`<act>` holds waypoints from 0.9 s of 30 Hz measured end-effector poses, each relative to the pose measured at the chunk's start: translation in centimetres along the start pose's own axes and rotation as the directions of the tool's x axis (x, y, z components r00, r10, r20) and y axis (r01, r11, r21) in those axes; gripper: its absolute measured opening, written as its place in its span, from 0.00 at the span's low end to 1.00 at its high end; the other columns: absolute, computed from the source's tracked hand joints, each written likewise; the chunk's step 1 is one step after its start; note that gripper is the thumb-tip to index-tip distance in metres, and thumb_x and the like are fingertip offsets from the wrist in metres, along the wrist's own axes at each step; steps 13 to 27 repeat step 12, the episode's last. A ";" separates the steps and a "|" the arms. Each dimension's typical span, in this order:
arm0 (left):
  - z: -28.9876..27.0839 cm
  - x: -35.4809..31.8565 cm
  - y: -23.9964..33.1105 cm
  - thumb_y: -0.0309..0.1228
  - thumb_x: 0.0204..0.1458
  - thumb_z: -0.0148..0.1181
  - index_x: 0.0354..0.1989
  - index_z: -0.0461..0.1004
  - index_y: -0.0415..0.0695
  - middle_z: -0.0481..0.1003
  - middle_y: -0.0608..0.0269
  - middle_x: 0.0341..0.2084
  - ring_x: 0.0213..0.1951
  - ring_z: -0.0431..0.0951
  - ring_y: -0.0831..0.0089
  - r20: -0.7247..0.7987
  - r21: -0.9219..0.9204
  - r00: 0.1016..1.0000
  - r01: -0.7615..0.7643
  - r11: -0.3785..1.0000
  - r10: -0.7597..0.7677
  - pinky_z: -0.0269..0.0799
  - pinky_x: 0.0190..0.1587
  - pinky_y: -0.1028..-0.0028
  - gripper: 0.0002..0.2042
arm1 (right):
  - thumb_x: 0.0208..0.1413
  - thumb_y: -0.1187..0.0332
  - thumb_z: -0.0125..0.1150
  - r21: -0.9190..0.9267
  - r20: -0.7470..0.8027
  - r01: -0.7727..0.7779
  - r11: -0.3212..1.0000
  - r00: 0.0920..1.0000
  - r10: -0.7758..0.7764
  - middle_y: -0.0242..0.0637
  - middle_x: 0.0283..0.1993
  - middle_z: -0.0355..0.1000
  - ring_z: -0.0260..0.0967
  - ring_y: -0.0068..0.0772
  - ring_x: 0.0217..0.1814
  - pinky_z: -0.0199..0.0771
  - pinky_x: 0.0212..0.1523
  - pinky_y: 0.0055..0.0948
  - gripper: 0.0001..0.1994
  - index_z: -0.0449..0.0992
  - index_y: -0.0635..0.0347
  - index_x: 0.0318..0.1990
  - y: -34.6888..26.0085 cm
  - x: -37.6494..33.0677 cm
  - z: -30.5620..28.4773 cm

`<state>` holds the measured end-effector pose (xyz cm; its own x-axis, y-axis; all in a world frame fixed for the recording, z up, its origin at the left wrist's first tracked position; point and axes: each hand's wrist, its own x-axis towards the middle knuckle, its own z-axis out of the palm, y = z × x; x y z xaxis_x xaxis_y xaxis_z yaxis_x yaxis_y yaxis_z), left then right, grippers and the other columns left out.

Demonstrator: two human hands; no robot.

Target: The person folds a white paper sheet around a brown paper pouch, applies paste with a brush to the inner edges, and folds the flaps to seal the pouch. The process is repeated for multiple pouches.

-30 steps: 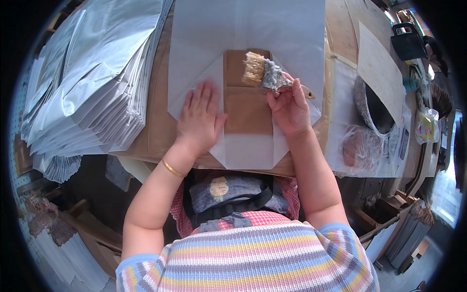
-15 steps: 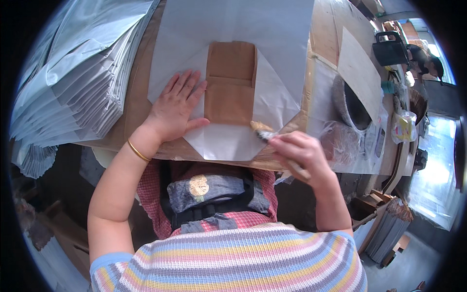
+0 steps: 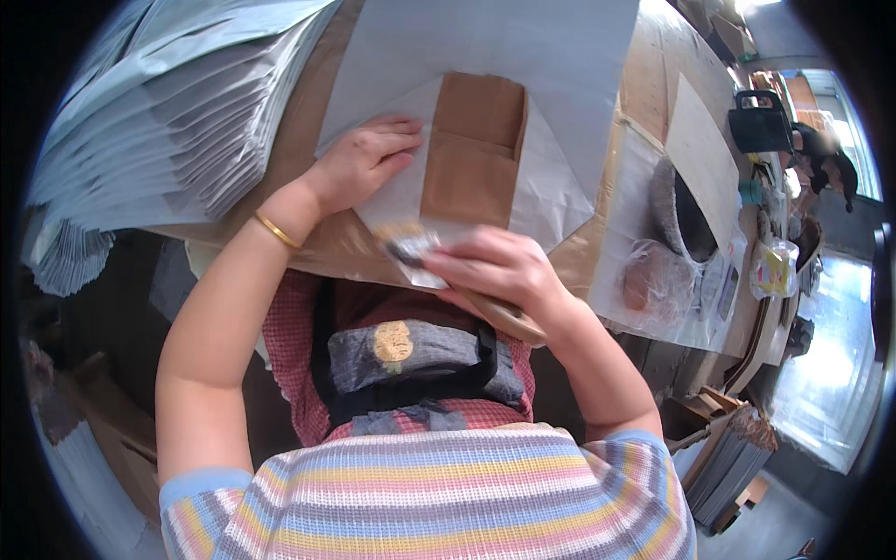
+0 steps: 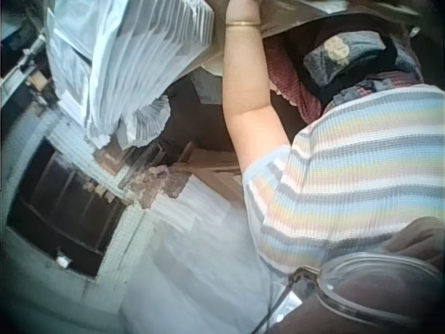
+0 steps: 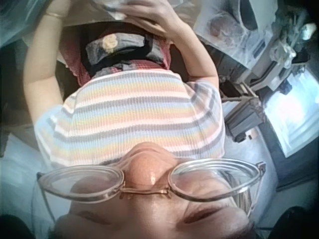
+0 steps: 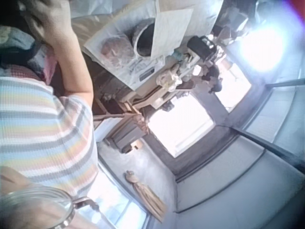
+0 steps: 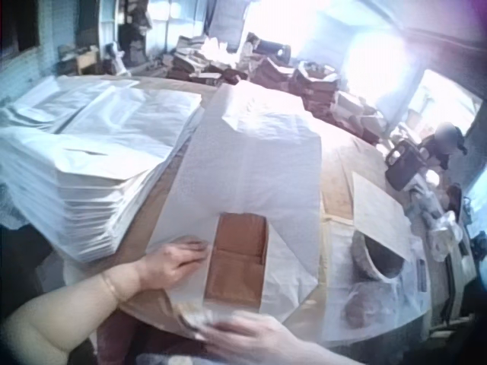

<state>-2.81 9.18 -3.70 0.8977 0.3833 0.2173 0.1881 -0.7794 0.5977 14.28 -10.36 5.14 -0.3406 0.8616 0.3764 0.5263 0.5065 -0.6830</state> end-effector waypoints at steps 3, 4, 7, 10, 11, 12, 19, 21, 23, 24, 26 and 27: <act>0.5 0.2 0.6 0.31 0.52 0.61 0.48 0.77 0.42 0.72 0.52 0.54 0.59 0.68 0.54 -0.100 0.077 0.994 -0.041 0.996 0.049 0.65 0.61 0.62 0.15 | 0.48 0.70 0.64 -0.132 0.188 -0.061 0.989 0.978 0.086 0.40 0.41 0.73 0.72 0.43 0.39 0.74 0.39 0.38 0.16 0.77 0.61 0.47 0.9 1.9 1.4; 0.6 0.2 0.7 0.30 0.51 0.61 0.48 0.77 0.42 0.72 0.52 0.54 0.59 0.68 0.53 -0.115 0.112 0.991 -0.057 0.992 0.070 0.65 0.61 0.61 0.15 | 0.48 0.70 0.64 -0.123 0.215 -0.078 0.989 0.971 0.103 0.40 0.40 0.73 0.72 0.43 0.39 0.74 0.38 0.39 0.16 0.77 0.62 0.46 0.5 1.4 1.4; 1.0 0.0 0.8 0.30 0.51 0.62 0.48 0.77 0.42 0.72 0.51 0.54 0.58 0.69 0.53 -0.157 0.213 0.982 -0.069 0.975 0.104 0.66 0.60 0.61 0.15 | 0.49 0.72 0.64 -0.136 0.270 -0.100 0.986 0.954 0.134 0.39 0.38 0.72 0.73 0.41 0.38 0.75 0.37 0.36 0.15 0.77 0.63 0.46 -1.4 -0.9 0.9; 1.3 -0.2 1.0 0.30 0.51 0.62 0.49 0.77 0.43 0.71 0.50 0.55 0.58 0.69 0.53 -0.167 0.262 0.980 -0.061 0.963 0.107 0.66 0.60 0.61 0.16 | 0.50 0.72 0.65 -0.146 0.260 -0.143 0.979 0.949 0.177 0.38 0.39 0.73 0.74 0.40 0.41 0.77 0.39 0.35 0.15 0.77 0.62 0.46 -2.5 -3.4 0.3; 1.4 -0.2 1.0 0.30 0.51 0.62 0.49 0.77 0.43 0.71 0.49 0.55 0.58 0.69 0.53 -0.168 0.268 0.980 -0.062 0.961 0.110 0.66 0.60 0.61 0.16 | 0.50 0.72 0.65 -0.139 0.242 -0.168 0.976 0.950 0.198 0.38 0.40 0.74 0.75 0.40 0.43 0.77 0.42 0.35 0.14 0.77 0.61 0.46 -2.7 -4.3 0.1; 1.3 -0.1 1.1 0.31 0.51 0.62 0.49 0.77 0.43 0.70 0.48 0.55 0.58 0.69 0.54 -0.170 0.274 0.979 -0.063 0.960 0.112 0.66 0.60 0.61 0.16 | 0.50 0.72 0.65 -0.132 0.224 -0.192 0.972 0.950 0.218 0.39 0.41 0.74 0.75 0.41 0.44 0.78 0.44 0.34 0.14 0.78 0.61 0.46 -2.8 -5.2 0.0; 1.3 -0.1 1.1 0.31 0.51 0.62 0.49 0.77 0.43 0.70 0.48 0.55 0.58 0.69 0.54 -0.170 0.274 0.979 -0.063 0.960 0.112 0.66 0.60 0.61 0.16 | 0.50 0.72 0.65 -0.132 0.224 -0.192 0.972 0.950 0.218 0.39 0.41 0.74 0.75 0.41 0.44 0.78 0.44 0.34 0.14 0.78 0.61 0.46 -2.8 -5.2 0.0; 1.3 -0.1 1.1 0.31 0.51 0.62 0.49 0.77 0.43 0.70 0.48 0.55 0.58 0.69 0.54 -0.170 0.274 0.979 -0.063 0.960 0.112 0.66 0.60 0.61 0.16 | 0.50 0.72 0.65 -0.132 0.224 -0.192 0.972 0.950 0.218 0.39 0.41 0.74 0.75 0.41 0.44 0.78 0.44 0.34 0.14 0.78 0.61 0.46 -2.8 -5.2 0.0; 1.3 -0.1 1.1 0.31 0.51 0.62 0.49 0.77 0.43 0.70 0.48 0.55 0.58 0.69 0.54 -0.170 0.274 0.979 -0.063 0.960 0.112 0.66 0.60 0.61 0.16 | 0.50 0.72 0.65 -0.132 0.224 -0.192 0.972 0.950 0.218 0.39 0.41 0.74 0.75 0.41 0.44 0.78 0.44 0.34 0.14 0.78 0.61 0.46 -2.8 -5.2 0.0; 1.3 -0.1 1.1 0.31 0.51 0.62 0.49 0.77 0.43 0.70 0.48 0.55 0.58 0.69 0.54 -0.170 0.274 0.979 -0.063 0.960 0.112 0.66 0.60 0.61 0.16 | 0.50 0.72 0.65 -0.132 0.224 -0.192 0.972 0.950 0.218 0.39 0.41 0.74 0.75 0.41 0.44 0.78 0.44 0.34 0.14 0.78 0.61 0.46 -2.8 -5.2 0.0; 1.3 -0.1 1.1 0.31 0.51 0.62 0.49 0.77 0.43 0.70 0.48 0.55 0.58 0.69 0.54 -0.170 0.274 0.979 -0.063 0.960 0.112 0.66 0.60 0.61 0.16 | 0.50 0.72 0.65 -0.132 0.224 -0.192 0.972 0.950 0.218 0.39 0.41 0.74 0.75 0.41 0.44 0.78 0.44 0.34 0.14 0.78 0.61 0.46 -2.8 -5.2 0.0; 1.3 -0.1 1.1 0.31 0.51 0.62 0.49 0.77 0.43 0.70 0.48 0.55 0.58 0.69 0.54 -0.170 0.274 0.979 -0.063 0.960 0.112 0.66 0.60 0.61 0.16 | 0.50 0.72 0.65 -0.132 0.224 -0.192 0.972 0.950 0.218 0.39 0.41 0.74 0.75 0.41 0.44 0.78 0.44 0.34 0.14 0.78 0.61 0.46 -2.8 -5.2 0.0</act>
